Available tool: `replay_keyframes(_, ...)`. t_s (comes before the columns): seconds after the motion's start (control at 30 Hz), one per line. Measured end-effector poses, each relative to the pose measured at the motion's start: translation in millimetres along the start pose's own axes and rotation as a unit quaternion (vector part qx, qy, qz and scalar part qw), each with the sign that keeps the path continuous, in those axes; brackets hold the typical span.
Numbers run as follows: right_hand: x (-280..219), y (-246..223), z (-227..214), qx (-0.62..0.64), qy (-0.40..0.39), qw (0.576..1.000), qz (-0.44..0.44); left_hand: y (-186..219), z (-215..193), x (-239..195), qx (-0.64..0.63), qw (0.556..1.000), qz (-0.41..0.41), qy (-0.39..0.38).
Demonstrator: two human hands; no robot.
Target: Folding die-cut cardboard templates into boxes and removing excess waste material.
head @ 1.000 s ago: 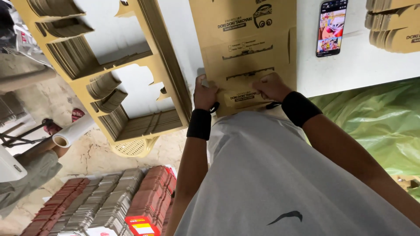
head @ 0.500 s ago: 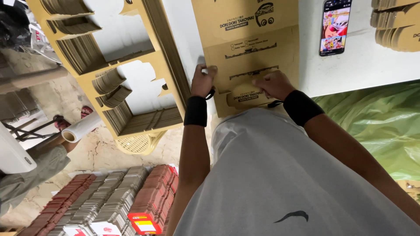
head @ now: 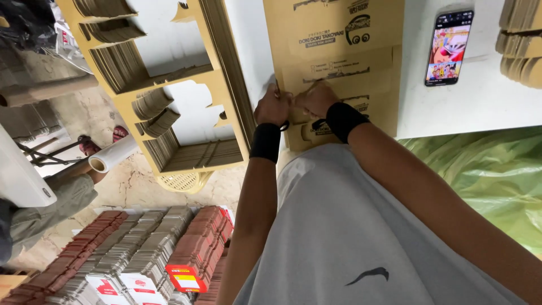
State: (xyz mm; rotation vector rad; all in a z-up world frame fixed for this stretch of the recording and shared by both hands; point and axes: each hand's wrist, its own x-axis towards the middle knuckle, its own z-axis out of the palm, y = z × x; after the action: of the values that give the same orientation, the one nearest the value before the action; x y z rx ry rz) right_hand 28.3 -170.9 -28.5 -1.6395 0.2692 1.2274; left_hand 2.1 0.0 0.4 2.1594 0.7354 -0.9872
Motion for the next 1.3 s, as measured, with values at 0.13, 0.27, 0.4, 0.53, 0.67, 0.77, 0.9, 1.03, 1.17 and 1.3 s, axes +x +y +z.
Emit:
replay_keyframes(0.13,7,0,-1,0.005,-0.014,0.999,0.042,-2,-9,8,-0.022,0.999,-0.017,-0.032)
replay_keyframes(0.27,2,-15,-5,-0.025,-0.022,0.997,0.065,9,-25,15,-0.040,0.998,0.000,-0.058)
replay_keyframes(0.4,10,-19,-3,-0.046,-0.008,0.994,0.102,27,-31,12,-0.012,0.998,-0.018,-0.064)
replay_keyframes(0.53,18,0,-2,-0.028,0.022,0.995,0.092,38,-33,14,0.024,0.997,-0.046,-0.066)
replay_keyframes(0.67,43,29,8,-0.043,0.035,0.990,0.128,44,-34,13,0.041,0.996,-0.048,-0.064)
replay_keyframes(0.77,48,37,11,-0.056,0.036,0.987,0.145,48,-29,14,0.068,0.995,-0.042,-0.067)
replay_keyframes(0.9,46,22,12,-0.066,0.033,0.985,0.157,48,-29,13,0.107,0.991,-0.025,-0.075)
replay_keyframes(1.03,34,12,6,-0.066,0.041,0.980,0.180,36,-23,27,0.098,0.993,-0.002,-0.072)
replay_keyframes(1.17,35,26,6,-0.046,0.054,0.985,0.155,33,-17,26,0.105,0.992,-0.004,-0.063)
replay_keyframes(1.3,22,-14,5,-0.064,0.054,0.988,0.129,34,-17,17,0.103,0.993,-0.008,-0.050)
